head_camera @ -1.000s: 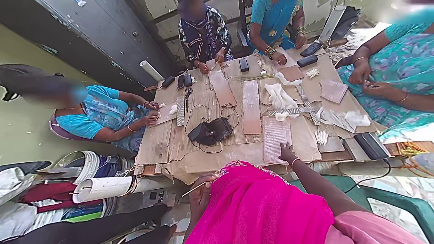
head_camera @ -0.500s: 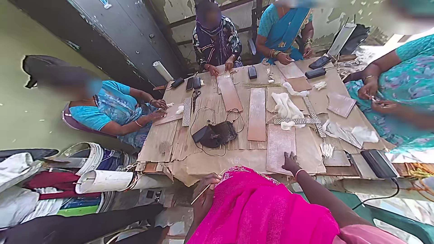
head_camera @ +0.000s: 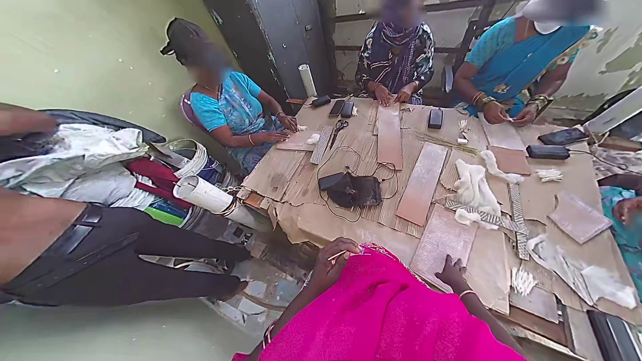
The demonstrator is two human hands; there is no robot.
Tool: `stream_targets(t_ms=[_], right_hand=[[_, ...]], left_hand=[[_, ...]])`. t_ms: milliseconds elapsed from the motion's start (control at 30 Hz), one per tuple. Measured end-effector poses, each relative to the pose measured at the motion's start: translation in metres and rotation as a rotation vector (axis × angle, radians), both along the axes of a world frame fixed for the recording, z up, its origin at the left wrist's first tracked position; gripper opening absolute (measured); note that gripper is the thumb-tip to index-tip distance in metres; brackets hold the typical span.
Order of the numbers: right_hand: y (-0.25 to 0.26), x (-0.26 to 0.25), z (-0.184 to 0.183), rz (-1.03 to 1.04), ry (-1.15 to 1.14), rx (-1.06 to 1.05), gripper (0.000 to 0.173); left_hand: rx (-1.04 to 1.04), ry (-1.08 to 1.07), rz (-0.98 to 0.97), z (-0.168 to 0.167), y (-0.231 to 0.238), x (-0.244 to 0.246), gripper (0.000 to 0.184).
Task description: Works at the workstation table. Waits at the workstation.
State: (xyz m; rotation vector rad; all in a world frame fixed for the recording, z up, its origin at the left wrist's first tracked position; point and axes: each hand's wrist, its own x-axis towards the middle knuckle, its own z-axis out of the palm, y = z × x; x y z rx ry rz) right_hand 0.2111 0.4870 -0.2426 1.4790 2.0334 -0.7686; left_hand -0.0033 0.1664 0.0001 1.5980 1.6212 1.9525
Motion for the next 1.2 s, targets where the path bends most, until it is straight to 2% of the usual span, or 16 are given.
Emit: stream_targets(t_ms=[100,433,500,567,667,767,833,867,933,967,1000,1067,1100,1200], right_hand=[[0.0,0.001,-0.001,0.012,0.0,0.004,0.106],[0.007,0.006,-0.041,0.008,-0.012,0.109,0.109],[-0.001,0.006,-0.03,-0.039,0.041,0.125,0.103],[-0.001,0.002,0.017,0.056,-0.066,-0.081,0.1],[-0.006,0.002,0.003,0.056,0.038,0.067,0.106],[-0.007,-0.001,0.024,0.109,-0.046,-0.014,0.104],[-0.014,0.001,0.008,-0.012,0.058,0.098,0.1],[-0.019,0.0,0.018,-0.034,0.069,0.103,0.097],[-0.026,-0.011,0.08,0.045,-0.074,-0.08,0.09],[-0.031,-0.015,0.091,0.049,-0.084,-0.074,0.089],[-0.032,-0.017,0.093,0.05,-0.094,-0.065,0.089],[-0.03,-0.013,0.066,0.045,-0.037,0.041,0.093],[-0.029,-0.012,0.064,0.053,-0.032,0.051,0.094],[-0.037,-0.02,0.099,0.084,-0.082,-0.012,0.092]], left_hand=[[0.017,-0.004,0.005,-0.001,-0.001,0.0,0.029],[0.036,-0.007,0.019,-0.002,-0.003,-0.002,0.029],[0.046,-0.01,0.011,-0.002,-0.003,-0.002,0.029],[0.041,-0.007,0.013,0.0,-0.003,-0.001,0.032],[0.029,-0.011,0.008,0.001,-0.003,-0.001,0.032],[0.029,-0.009,0.002,0.001,-0.004,0.0,0.032],[0.034,-0.013,0.0,0.001,-0.005,0.0,0.031],[0.035,-0.016,0.002,0.001,-0.005,0.0,0.031],[0.032,-0.015,0.007,0.004,-0.006,0.001,0.031],[0.033,-0.014,0.01,0.004,-0.006,0.001,0.031],[0.036,-0.012,0.012,0.003,-0.007,0.001,0.031],[0.04,-0.001,0.017,0.002,-0.008,0.001,0.03],[0.039,0.003,0.019,0.002,-0.008,0.001,0.031],[0.037,0.009,0.04,0.004,-0.009,0.004,0.031]])
